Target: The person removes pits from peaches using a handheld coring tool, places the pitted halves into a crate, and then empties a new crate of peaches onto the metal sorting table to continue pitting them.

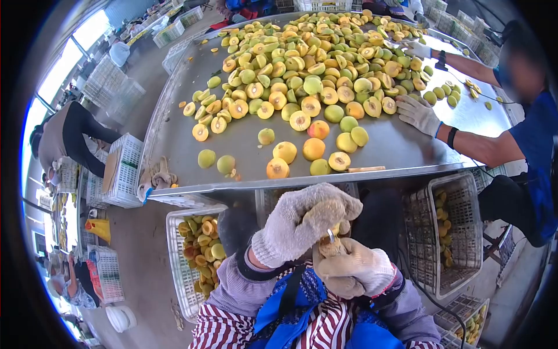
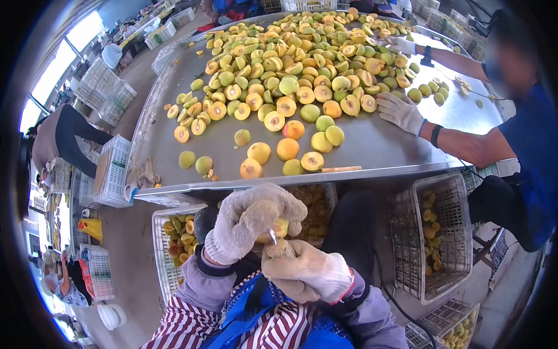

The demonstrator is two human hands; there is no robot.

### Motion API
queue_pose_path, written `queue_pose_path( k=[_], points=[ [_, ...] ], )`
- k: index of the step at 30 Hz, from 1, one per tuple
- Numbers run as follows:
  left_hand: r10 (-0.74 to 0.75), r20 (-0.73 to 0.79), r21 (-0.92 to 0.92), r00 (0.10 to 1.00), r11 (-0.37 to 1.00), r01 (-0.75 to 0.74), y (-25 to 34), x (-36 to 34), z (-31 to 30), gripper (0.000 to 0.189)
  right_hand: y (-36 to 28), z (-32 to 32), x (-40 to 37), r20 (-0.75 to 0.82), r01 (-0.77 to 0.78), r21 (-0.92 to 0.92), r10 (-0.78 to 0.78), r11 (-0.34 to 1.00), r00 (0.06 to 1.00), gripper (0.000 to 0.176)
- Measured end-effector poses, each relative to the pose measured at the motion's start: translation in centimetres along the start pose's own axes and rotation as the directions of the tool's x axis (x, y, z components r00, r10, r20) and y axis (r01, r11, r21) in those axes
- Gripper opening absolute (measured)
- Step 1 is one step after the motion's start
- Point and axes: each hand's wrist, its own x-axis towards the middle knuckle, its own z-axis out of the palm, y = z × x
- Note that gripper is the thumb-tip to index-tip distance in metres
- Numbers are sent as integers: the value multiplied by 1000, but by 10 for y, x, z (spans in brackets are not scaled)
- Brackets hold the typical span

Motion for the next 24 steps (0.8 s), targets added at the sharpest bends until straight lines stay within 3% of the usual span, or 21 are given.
queue_pose_path(
  k=[1,3,4,6,7,8,9,10,12,13,14,15,16,17,18,19,20,21,22,23,24],
  points=[
    [106,14,-22,994,994,-105,-3,0,1,44,5,-2,1,108,31,114,-43,993,993,17],
    [94,-51,-133,994,986,-100,-6,-4,13,48,13,-9,4,291,44,302,-136,952,947,18],
    [77,-113,-243,991,965,-103,-5,-4,17,52,14,-7,3,291,46,302,-138,952,947,18],
    [9,-118,-223,993,974,-35,-4,-2,17,59,12,2,1,93,140,335,-180,932,979,17],
    [-137,-176,-382,975,922,60,-5,0,18,60,15,-3,5,90,144,332,-183,932,979,17],
    [-280,-206,-534,938,835,132,-6,3,20,62,18,-13,14,230,107,265,-171,958,958,21],
    [-250,-145,-812,957,584,29,-23,4,20,62,21,-20,19,361,87,189,-151,978,920,25],
    [-219,-226,-710,949,704,-6,-38,8,31,60,29,-16,23,244,-176,336,94,925,965,19],
    [-197,-269,-405,943,911,75,-32,11,26,54,12,0,20,283,-96,135,54,986,957,13],
    [38,-334,-42,942,998,-55,-40,16,7,49,5,-1,20,307,-14,154,-34,988,951,14],
    [-81,-441,-79,894,996,51,-38,15,-15,47,3,-7,19,301,-4,144,-40,990,953,14],
    [-78,-576,-51,814,997,60,-47,20,-38,43,5,-17,18,251,13,179,-59,984,966,14],
    [107,-605,113,789,992,-48,-72,18,-81,33,6,-24,16,201,25,221,-71,975,977,14],
    [266,-631,533,729,832,157,-80,14,-115,28,-1,-20,11,104,79,210,-103,975,989,15],
    [408,-538,805,738,508,306,-83,12,-143,25,-2,-25,10,35,80,153,-87,985,996,15],
    [291,-577,812,763,305,498,-90,9,-169,22,0,-26,11,-44,83,118,-79,990,996,16],
    [283,-592,802,754,297,518,-98,1,-182,22,0,-28,12,-118,79,76,-70,994,991,17],
    [175,-518,842,837,-70,536,-104,-6,-192,24,2,-32,15,-107,63,48,-57,997,993,19],
    [26,-472,795,881,-420,438,-108,-11,-200,26,3,-33,19,-95,49,50,-44,998,994,19],
    [174,-424,828,889,-322,459,-108,-7,-193,39,3,-34,23,-135,15,21,-12,1000,991,20],
    [159,-457,881,875,-57,470,-105,4,-178,42,4,-35,27,-177,-18,-4,17,1000,984,21]
  ],
)
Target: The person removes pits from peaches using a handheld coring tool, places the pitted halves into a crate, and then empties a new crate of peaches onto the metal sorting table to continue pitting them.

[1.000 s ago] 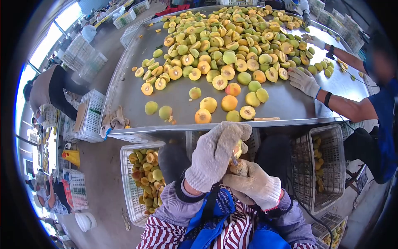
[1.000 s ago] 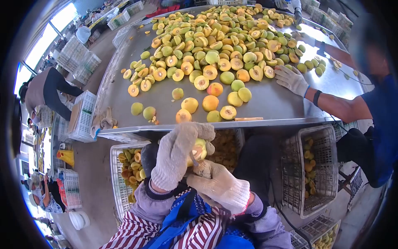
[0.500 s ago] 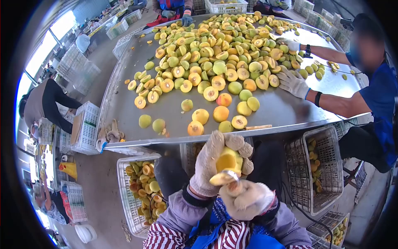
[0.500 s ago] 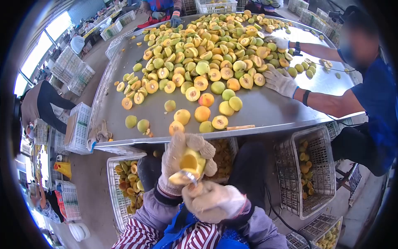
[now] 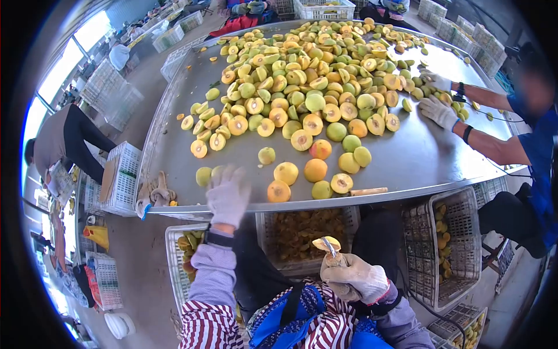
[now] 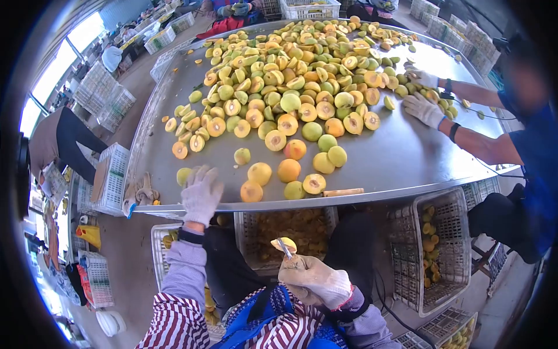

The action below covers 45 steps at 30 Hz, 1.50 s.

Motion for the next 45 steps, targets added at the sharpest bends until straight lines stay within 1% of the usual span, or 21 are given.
queue_pose_path(
  k=[1,3,6,11,12,13,14,15,16,17,18,19,20,22,23,26,31,37,42,43,45],
  points=[
    [-30,21,-268,999,963,35,20,6,-2,45,-4,2,3,37,-19,33,18,999,999,19],
    [8,299,-371,954,922,108,44,16,12,53,-7,9,10,5,-30,-32,30,999,1000,19],
    [-113,499,-211,859,946,247,64,31,26,57,-9,8,11,-83,-50,-171,36,984,996,20],
    [14,575,-460,818,832,309,52,29,25,59,-6,1,16,-236,-8,-307,-68,952,969,23],
    [-4,573,-745,819,415,523,53,26,22,54,-3,-1,21,-239,-8,-297,-66,955,969,23],
    [-25,587,-805,809,-128,579,54,20,17,49,0,-1,28,-287,40,-469,-195,882,938,22],
    [-27,597,-797,802,-128,590,61,9,-5,49,5,-1,33,-305,65,-629,-324,774,896,22],
    [178,502,-813,846,-237,532,73,-2,-39,46,11,-6,36,-232,135,-779,-481,613,845,24],
    [358,362,-802,861,-352,483,82,-10,-57,43,13,-6,36,-230,131,-778,-473,614,851,24],
    [401,195,-981,895,64,185,86,-14,-58,43,13,-6,36,-135,130,-931,-651,342,747,26],
    [508,61,-878,859,437,-196,91,-16,-62,43,11,-4,37,16,77,-996,-778,41,628,27],
    [337,209,-697,918,710,-102,99,-24,-75,48,4,3,31,-66,-2,-996,-749,86,660,27],
    [332,213,-695,919,712,-96,95,-29,-66,48,4,6,28,-63,1,-996,-745,85,664,27],
    [-22,376,-926,926,14,376,85,-35,-38,52,1,11,26,-154,145,-948,-805,284,573,26],
    [66,383,-821,921,-433,372,95,-42,-49,55,-3,18,20,-178,168,-922,-770,347,613,26],
    [123,385,-723,915,-576,382,113,-53,-66,55,-3,30,16,-203,222,-846,-678,484,706,26],
    [96,359,-802,928,-477,360,133,-71,-70,74,1,34,21,-82,305,-882,-754,359,652,25],
    [-12,272,-844,962,-483,232,155,-88,-80,63,5,43,18,-71,310,-903,-814,297,576,27],
    [-205,77,-948,976,-318,9,169,-87,-89,56,15,39,18,-121,415,-749,-723,516,681,22],
    [-85,157,-948,984,-294,126,162,-84,-95,53,15,40,17,-121,415,-749,-722,517,681,22],
    [143,335,-872,931,-327,364,151,-75,-112,42,11,42,9,-127,375,-523,-505,765,853,23]
  ],
)
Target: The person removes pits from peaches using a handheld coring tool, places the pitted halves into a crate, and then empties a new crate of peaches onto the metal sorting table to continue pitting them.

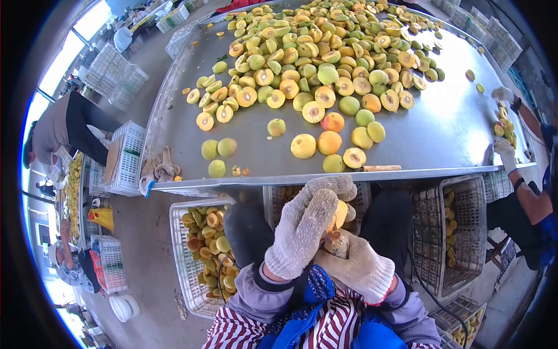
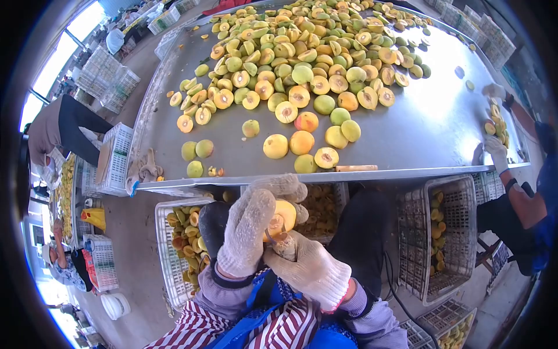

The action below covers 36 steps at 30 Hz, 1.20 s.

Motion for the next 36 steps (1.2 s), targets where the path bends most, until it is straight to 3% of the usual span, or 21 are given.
queue_pose_path(
  k=[1,3,5,7,8,9,12,13,14,15,17,19,21,23,25,27,29,30,31,32,36],
  points=[
    [-1,1,0,1000,1000,1,3,0,-2,42,-10,-5,-2,-1,-1,1,1,1000,1000,23],
    [-96,109,99,989,991,85,7,0,-4,49,-30,-21,-6,364,-434,192,347,880,864,21],
    [-153,107,110,982,984,142,10,1,-5,45,-24,-28,-9,430,-474,278,333,836,839,21],
    [74,274,208,959,969,-135,3,3,-11,40,-21,-31,-11,574,-536,406,250,740,780,22],
    [368,420,308,829,801,-512,2,14,-14,24,-13,-28,-12,596,-501,485,148,717,789,22],
    [369,420,307,829,802,-512,0,15,-12,24,-6,-30,-9,596,-501,485,149,717,789,22],
    [633,458,348,625,519,-781,-10,18,-10,28,18,-42,-2,795,-645,448,54,619,604,20],
    [634,456,346,625,521,-780,-9,15,-8,28,22,-41,-4,794,-646,448,57,619,605,20],
    [331,321,126,888,914,-386,-5,10,-4,30,13,-32,-5,666,-543,534,73,648,742,20],
    [-87,294,-156,952,978,137,-3,7,-2,32,6,-27,-6,517,-427,598,81,678,852,20],
    [-69,277,-202,958,971,128,-18,18,-4,38,-1,-29,1,531,-462,656,70,598,845,20],
    [-62,11,-218,998,974,63,-31,28,-7,38,2,-34,7,478,-431,596,132,677,868,20],
    [-8,-54,-193,999,981,-3,-43,44,-16,35,5,-38,13,532,-443,591,87,674,842,19],
    [287,-142,367,947,904,-219,-66,60,-28,30,0,-38,15,653,-560,417,192,716,732,18],
    [195,-190,306,962,943,-131,-63,66,-41,24,-12,-35,18,562,-527,426,242,735,791,19],
    [413,-278,564,867,801,-200,-62,84,-82,25,-8,-43,22,333,-485,368,375,793,865,20],
    [482,-330,892,812,440,102,-34,91,-117,27,-3,-55,22,214,-434,328,382,839,899,20],
    [482,-332,893,811,438,105,-30,94,-135,27,-6,-57,22,169,-442,343,408,829,897,20],
    [324,-242,963,914,-32,267,-32,98,-156,31,-8,-59,23,125,-448,358,433,819,893,20],
    [121,-238,817,964,-511,266,-34,104,-167,35,-8,-58,26,128,-445,358,428,821,894,20],
    [351,87,976,932,-216,-10,-73,135,-130,47,-8,-44,36,131,-420,277,399,864,908,21]
  ],
)
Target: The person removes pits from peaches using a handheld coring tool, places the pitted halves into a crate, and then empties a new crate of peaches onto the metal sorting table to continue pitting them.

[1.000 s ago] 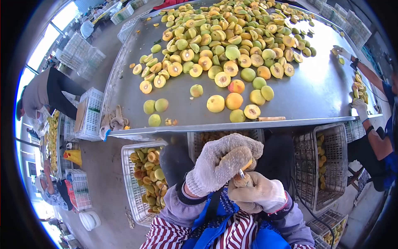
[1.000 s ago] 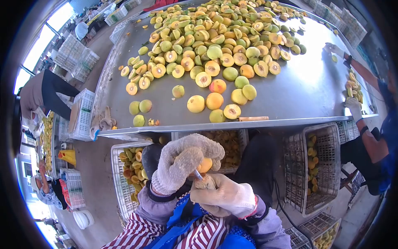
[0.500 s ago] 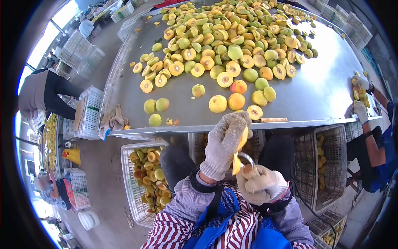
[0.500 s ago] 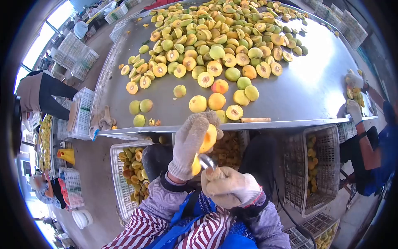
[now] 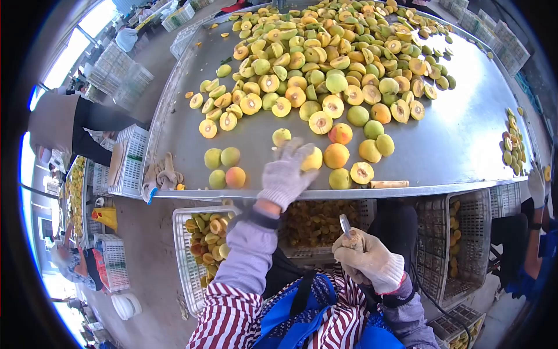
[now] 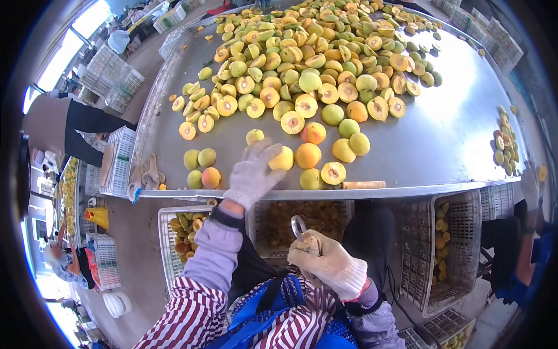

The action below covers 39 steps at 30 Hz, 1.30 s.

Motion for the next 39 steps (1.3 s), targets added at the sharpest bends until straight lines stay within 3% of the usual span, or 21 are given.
queue_pose_path(
  k=[2,3,5,6,7,8,9,11,12,13,15,17,19,24,28,30,31,33,35,37,39],
  points=[
    [89,200,-67,976,995,-77,17,12,18,49,0,-1,1,-30,6,-132,-10,991,999,27],
    [94,201,-74,975,994,-81,17,18,20,49,0,-2,-1,-38,5,-131,-10,991,999,27],
    [-10,262,-241,965,968,76,15,29,20,52,-1,-7,-4,-103,70,-164,-87,984,991,27],
    [-176,370,-542,912,757,366,22,28,4,57,-1,-9,-6,-111,69,-157,-87,985,990,27],
    [-168,374,-540,912,759,362,23,22,-1,57,-1,-10,-5,-149,82,-180,-110,980,983,28],
    [-61,497,-841,866,215,497,22,11,-5,56,1,-9,-4,-182,93,-203,-131,975,975,29],
    [97,528,-748,843,-415,517,23,1,-13,55,3,-6,-2,-178,91,-199,-127,976,976,29],
    [95,441,-813,892,-379,442,45,-19,-31,54,8,2,5,-196,272,-337,-350,901,916,16],
    [151,255,-966,955,-15,260,51,-25,-38,62,16,0,11,-131,391,-516,-521,762,843,19],
    [92,407,-872,909,-259,416,63,-35,-49,68,18,0,10,-128,392,-516,-521,761,844,19],
    [144,367,-880,919,-268,393,69,-47,-59,72,9,9,2,-87,456,-733,-733,506,674,23],
    [161,340,-898,927,-236,370,76,-54,-74,68,10,11,-2,-144,414,-734,-719,538,680,25],
    [181,312,-916,933,-204,346,81,-59,-83,64,16,11,-3,-94,421,-808,-797,412,597,24],
    [102,210,-974,972,-64,217,95,-69,-103,50,21,19,-18,-130,328,-840,-748,432,651,23],
    [137,241,-949,961,-173,263,96,-71,-102,43,24,24,-26,-154,347,-756,-665,556,731,22],
    [8,134,-980,991,150,132,103,-72,-107,38,26,19,-24,-129,397,-708,-660,584,740,24],
    [14,132,-980,991,149,128,106,-73,-109,38,26,16,-24,-102,445,-655,-655,611,749,26],
    [-11,15,-927,1000,375,18,112,-76,-115,53,24,17,-28,-117,433,-598,-608,675,785,26],
    [8,63,-946,998,320,57,110,-70,-125,47,25,18,-31,-124,415,-536,-555,735,822,26],
    [111,306,-926,946,264,269,106,-62,-131,41,26,18,-32,-125,400,-497,-519,770,846,24],
    [99,339,-884,936,374,281,111,-60,-139,38,30,15,-30,-121,361,-490,-472,793,873,23]
  ],
)
